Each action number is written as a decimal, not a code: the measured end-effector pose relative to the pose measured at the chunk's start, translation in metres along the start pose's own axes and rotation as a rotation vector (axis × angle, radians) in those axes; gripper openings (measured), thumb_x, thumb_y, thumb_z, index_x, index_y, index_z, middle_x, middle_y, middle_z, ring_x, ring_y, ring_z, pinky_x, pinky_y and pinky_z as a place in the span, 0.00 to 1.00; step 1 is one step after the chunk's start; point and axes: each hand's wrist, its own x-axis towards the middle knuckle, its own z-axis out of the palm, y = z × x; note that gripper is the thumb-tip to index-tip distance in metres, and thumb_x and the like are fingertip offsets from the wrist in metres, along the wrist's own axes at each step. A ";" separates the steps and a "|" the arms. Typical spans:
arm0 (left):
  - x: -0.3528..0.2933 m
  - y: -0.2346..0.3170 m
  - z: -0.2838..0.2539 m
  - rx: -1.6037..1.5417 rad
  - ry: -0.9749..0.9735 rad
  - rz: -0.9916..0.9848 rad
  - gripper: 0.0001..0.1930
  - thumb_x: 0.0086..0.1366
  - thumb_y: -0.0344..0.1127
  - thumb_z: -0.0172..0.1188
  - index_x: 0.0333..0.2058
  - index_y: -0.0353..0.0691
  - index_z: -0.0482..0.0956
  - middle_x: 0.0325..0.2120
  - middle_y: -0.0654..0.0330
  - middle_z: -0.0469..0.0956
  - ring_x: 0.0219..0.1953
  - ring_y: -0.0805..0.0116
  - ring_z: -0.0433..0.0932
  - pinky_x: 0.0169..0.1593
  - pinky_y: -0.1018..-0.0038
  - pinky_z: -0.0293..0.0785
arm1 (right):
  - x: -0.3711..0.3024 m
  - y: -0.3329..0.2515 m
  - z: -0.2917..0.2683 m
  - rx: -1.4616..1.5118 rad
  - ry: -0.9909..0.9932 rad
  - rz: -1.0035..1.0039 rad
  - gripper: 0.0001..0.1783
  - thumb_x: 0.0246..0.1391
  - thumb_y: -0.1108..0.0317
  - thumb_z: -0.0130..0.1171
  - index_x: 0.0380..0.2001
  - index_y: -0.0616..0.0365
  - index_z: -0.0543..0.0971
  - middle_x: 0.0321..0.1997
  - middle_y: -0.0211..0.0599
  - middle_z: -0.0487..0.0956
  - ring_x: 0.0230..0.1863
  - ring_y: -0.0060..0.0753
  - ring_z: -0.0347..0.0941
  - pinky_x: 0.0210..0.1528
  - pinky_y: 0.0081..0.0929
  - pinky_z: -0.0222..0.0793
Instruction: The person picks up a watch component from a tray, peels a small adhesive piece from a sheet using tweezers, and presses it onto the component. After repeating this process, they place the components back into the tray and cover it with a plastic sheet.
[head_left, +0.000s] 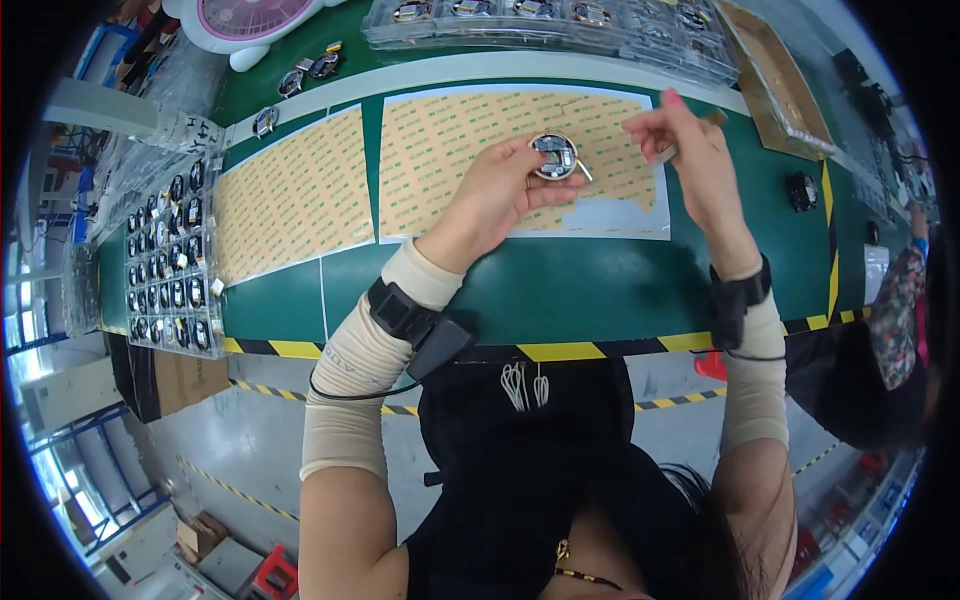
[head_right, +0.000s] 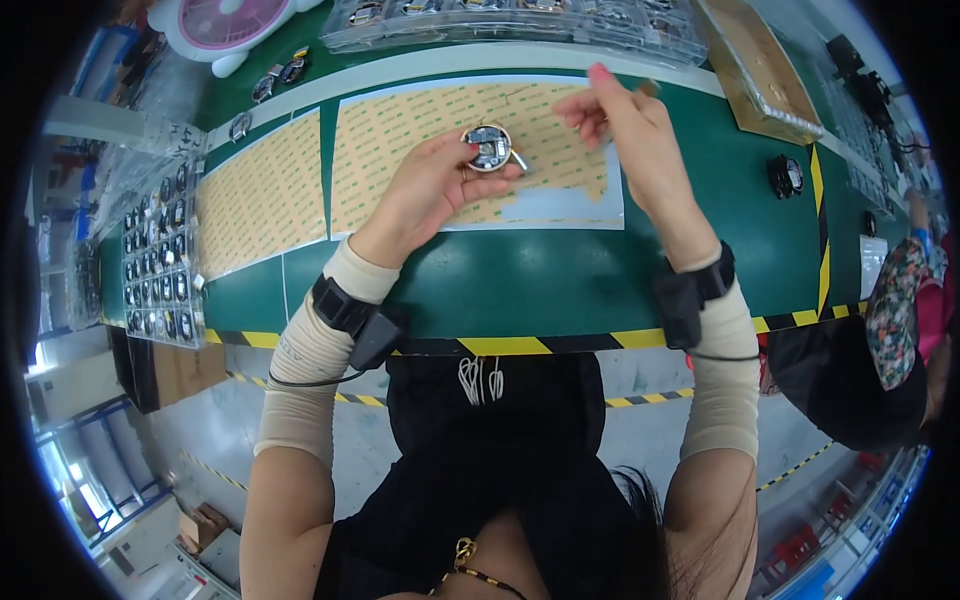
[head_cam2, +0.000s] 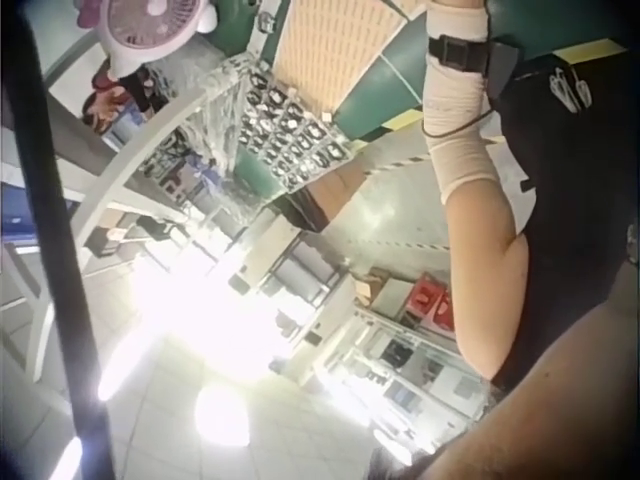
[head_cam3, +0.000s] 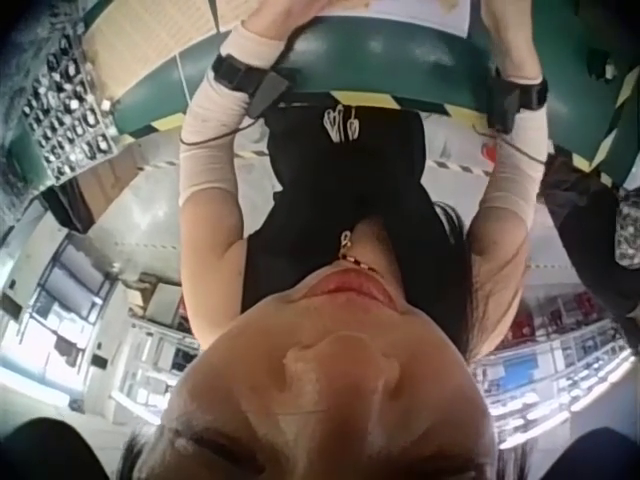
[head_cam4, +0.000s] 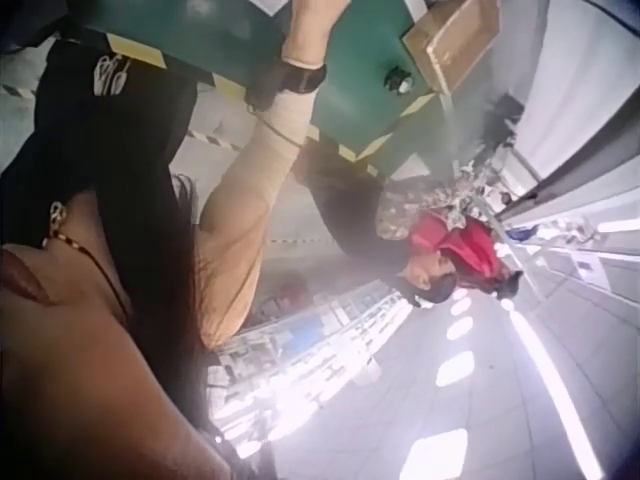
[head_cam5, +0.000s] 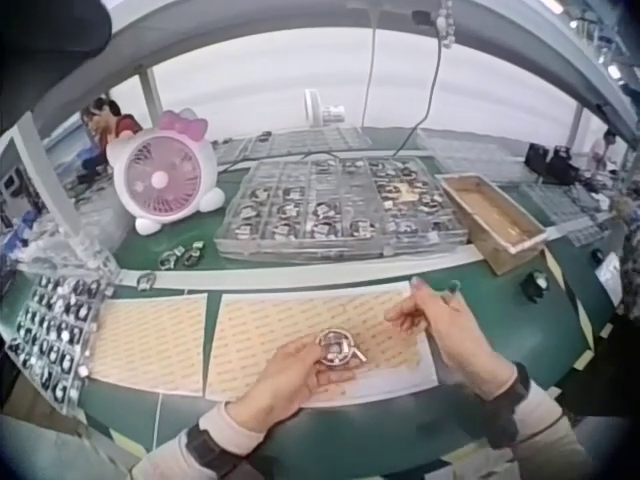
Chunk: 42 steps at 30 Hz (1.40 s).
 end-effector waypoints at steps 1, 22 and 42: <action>0.000 0.000 -0.002 -0.071 -0.006 0.013 0.14 0.64 0.27 0.37 0.45 0.26 0.62 0.39 0.47 0.71 0.44 0.59 0.73 0.49 0.67 0.71 | -0.005 0.003 -0.004 0.114 -0.007 -0.005 0.20 0.56 0.59 0.48 0.29 0.69 0.76 0.21 0.31 0.73 0.21 0.18 0.67 0.23 0.13 0.61; 0.004 -0.002 -0.005 -0.301 0.013 -0.013 0.20 0.68 0.39 0.32 0.49 0.26 0.58 0.47 0.42 0.65 0.51 0.48 0.66 0.56 0.60 0.64 | -0.042 0.030 -0.003 0.358 -0.207 0.060 0.07 0.50 0.76 0.53 0.28 0.71 0.76 0.33 0.49 0.77 0.30 0.32 0.76 0.33 0.21 0.73; -0.002 0.000 0.005 -0.075 0.091 0.017 0.12 0.61 0.23 0.41 0.43 0.24 0.64 0.37 0.49 0.70 0.40 0.61 0.75 0.47 0.71 0.75 | -0.022 0.012 0.031 0.126 -0.035 -0.413 0.07 0.49 0.80 0.53 0.33 0.71 0.75 0.33 0.45 0.76 0.31 0.29 0.75 0.34 0.19 0.72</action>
